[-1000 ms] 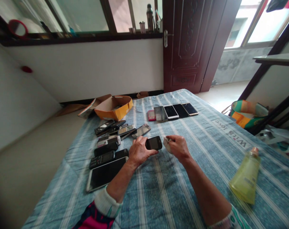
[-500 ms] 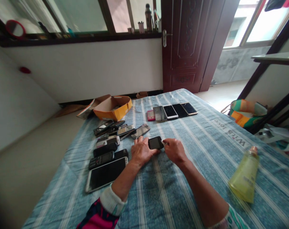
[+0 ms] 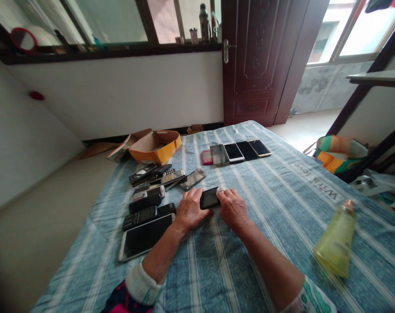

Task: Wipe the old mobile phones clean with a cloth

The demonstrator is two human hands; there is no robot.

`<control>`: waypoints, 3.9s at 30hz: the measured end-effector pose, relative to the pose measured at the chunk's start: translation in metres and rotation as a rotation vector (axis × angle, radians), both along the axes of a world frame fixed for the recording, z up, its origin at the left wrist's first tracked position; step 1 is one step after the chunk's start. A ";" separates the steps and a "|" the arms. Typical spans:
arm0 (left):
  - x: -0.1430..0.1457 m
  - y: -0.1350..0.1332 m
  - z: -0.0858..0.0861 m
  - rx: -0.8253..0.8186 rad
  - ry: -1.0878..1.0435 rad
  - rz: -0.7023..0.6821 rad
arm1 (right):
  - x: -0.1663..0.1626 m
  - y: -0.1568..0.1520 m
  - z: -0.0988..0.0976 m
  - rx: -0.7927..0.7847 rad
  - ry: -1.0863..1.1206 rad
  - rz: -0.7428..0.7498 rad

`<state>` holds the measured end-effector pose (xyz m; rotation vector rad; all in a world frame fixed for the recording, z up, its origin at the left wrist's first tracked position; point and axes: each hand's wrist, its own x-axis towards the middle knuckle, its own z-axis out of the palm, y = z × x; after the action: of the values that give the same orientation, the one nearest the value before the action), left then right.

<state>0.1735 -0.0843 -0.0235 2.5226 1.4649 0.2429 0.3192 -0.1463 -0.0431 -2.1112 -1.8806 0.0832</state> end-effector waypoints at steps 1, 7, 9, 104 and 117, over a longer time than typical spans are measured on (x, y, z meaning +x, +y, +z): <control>-0.005 0.001 -0.001 -0.003 -0.039 -0.038 | 0.000 0.000 -0.001 0.001 -0.015 0.007; -0.025 0.003 -0.008 -0.070 -0.229 -0.158 | -0.004 0.000 -0.006 0.020 -0.093 0.029; -0.028 0.004 -0.010 -0.080 -0.268 -0.172 | -0.007 -0.001 -0.009 0.029 -0.130 0.041; -0.041 0.014 -0.025 -0.151 -0.370 -0.207 | -0.019 0.011 -0.019 0.199 -0.238 0.128; -0.038 0.006 -0.005 -0.260 -0.404 -0.095 | 0.014 0.011 -0.025 0.317 0.173 -0.099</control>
<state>0.1354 -0.0788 -0.0280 2.1691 1.1359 0.4795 0.3335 -0.1350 -0.0678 -1.9107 -1.5720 -0.0497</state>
